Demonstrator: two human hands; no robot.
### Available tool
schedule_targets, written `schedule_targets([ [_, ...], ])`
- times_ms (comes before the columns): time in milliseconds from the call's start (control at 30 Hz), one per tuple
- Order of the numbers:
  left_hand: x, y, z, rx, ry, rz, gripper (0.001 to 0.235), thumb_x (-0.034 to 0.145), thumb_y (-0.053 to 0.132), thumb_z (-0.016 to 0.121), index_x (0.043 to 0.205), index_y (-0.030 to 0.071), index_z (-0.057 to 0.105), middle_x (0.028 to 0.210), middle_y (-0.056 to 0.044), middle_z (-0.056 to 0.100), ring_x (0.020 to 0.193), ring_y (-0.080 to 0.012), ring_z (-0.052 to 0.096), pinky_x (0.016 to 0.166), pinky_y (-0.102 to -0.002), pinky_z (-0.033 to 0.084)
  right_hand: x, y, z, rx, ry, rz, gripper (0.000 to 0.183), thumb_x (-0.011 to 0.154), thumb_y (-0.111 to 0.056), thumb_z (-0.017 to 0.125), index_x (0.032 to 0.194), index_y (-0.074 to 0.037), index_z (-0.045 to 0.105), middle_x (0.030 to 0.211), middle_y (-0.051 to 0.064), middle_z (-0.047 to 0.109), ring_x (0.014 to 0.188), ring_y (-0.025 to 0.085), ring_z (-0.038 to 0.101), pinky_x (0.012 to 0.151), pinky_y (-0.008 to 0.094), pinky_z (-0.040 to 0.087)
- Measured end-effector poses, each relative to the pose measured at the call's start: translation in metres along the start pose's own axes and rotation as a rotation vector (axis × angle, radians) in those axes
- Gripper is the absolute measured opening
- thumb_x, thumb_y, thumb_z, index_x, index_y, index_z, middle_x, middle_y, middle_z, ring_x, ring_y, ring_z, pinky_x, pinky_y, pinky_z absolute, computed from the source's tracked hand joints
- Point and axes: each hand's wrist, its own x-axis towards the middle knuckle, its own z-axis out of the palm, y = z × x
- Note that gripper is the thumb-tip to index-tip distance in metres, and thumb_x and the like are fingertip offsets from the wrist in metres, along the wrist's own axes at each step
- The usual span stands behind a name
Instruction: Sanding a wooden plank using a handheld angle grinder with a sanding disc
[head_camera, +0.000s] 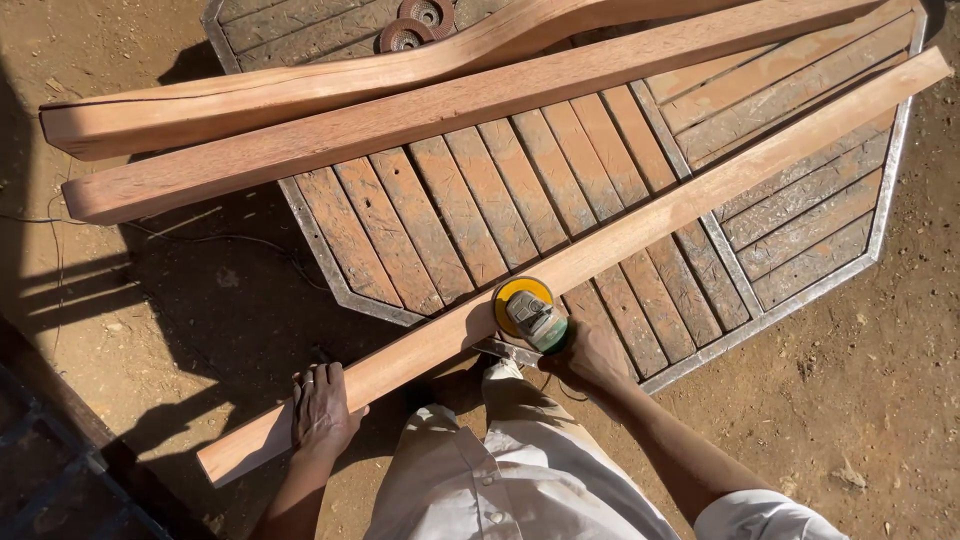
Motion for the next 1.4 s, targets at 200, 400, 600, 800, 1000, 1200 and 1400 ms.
schedule_targets([
  [200, 0.003, -0.003, -0.005, -0.005, -0.078, -0.029, 0.091, 0.071, 0.055, 0.089, 0.139, 0.015, 0.044, 0.141, -0.014, 0.054, 0.136, -0.0339, 0.049, 0.117, -0.048, 0.04, -0.001, -0.035, 0.125, -0.326, -0.273, -0.302, 0.051, 0.102, -0.002, 0.047, 0.15, -0.005, 0.031, 0.071, -0.003, 0.042, 0.057, 0.011, 0.042, 0.042, 0.025, 0.039],
  [400, 0.002, -0.008, 0.009, 0.047, -0.073, -0.018, 0.095, 0.072, 0.058, 0.087, 0.142, 0.015, 0.041, 0.144, -0.016, 0.052, 0.14, -0.036, 0.046, 0.126, -0.051, 0.029, -0.006, 0.01, -0.063, 0.122, -0.066, 0.143, 0.062, 0.076, -0.033, 0.085, 0.128, -0.01, 0.062, 0.108, 0.012, 0.076, 0.084, 0.02, 0.074, 0.073, 0.031, 0.064],
  [600, 0.012, 0.054, -0.024, 0.248, 0.119, 0.109, 0.123, 0.067, 0.072, 0.077, 0.16, 0.008, 0.027, 0.154, -0.014, 0.039, 0.149, -0.0376, 0.036, 0.127, -0.057, 0.021, 0.067, 0.17, -0.185, 0.193, 0.344, 0.544, 0.038, 0.068, -0.046, 0.078, 0.08, -0.011, 0.068, 0.073, 0.01, 0.064, 0.06, 0.023, 0.057, 0.048, 0.038, 0.041],
  [800, 0.045, 0.212, -0.108, 0.129, -0.018, 0.193, 0.096, 0.086, 0.054, 0.075, 0.156, 0.007, 0.03, 0.141, -0.013, 0.05, 0.14, -0.0303, 0.048, 0.121, -0.05, 0.033, 0.079, 0.188, -0.195, 0.271, 0.366, 0.328, 0.053, 0.069, -0.04, 0.088, 0.095, 0.005, 0.075, 0.085, 0.033, 0.071, 0.089, 0.053, 0.069, 0.075, 0.061, 0.051],
  [1000, 0.074, 0.22, -0.075, 0.011, -0.092, 0.145, 0.083, 0.083, 0.046, 0.077, 0.148, 0.015, 0.036, 0.128, -0.005, 0.057, 0.123, -0.0251, 0.059, 0.106, -0.044, 0.046, 0.083, 0.098, -0.057, -0.002, 0.066, 0.068, 0.067, 0.056, -0.055, 0.094, 0.106, -0.02, 0.068, 0.087, 0.008, 0.074, 0.089, 0.03, 0.076, 0.071, 0.042, 0.062],
  [1200, 0.058, 0.138, 0.027, -0.025, -0.085, 0.178, 0.101, 0.09, 0.053, 0.069, 0.167, 0.02, 0.012, 0.165, -0.019, 0.03, 0.147, -0.0414, 0.038, 0.121, -0.049, 0.03, 0.027, 0.033, -0.074, -0.008, -0.069, -0.014, 0.05, 0.073, -0.031, 0.083, 0.112, -0.009, 0.061, 0.073, 0.002, 0.064, 0.055, 0.013, 0.057, 0.044, 0.028, 0.05],
  [1400, 0.021, 0.037, -0.014, 0.017, -0.122, 0.117, 0.095, 0.081, 0.045, 0.077, 0.159, 0.016, 0.03, 0.152, -0.013, 0.05, 0.133, -0.0343, 0.056, 0.115, -0.047, 0.043, 0.069, 0.131, -0.178, 0.142, 0.092, 0.438, 0.053, 0.076, -0.041, 0.082, 0.118, -0.009, 0.073, 0.096, 0.015, 0.078, 0.066, 0.024, 0.071, 0.059, 0.034, 0.058],
])
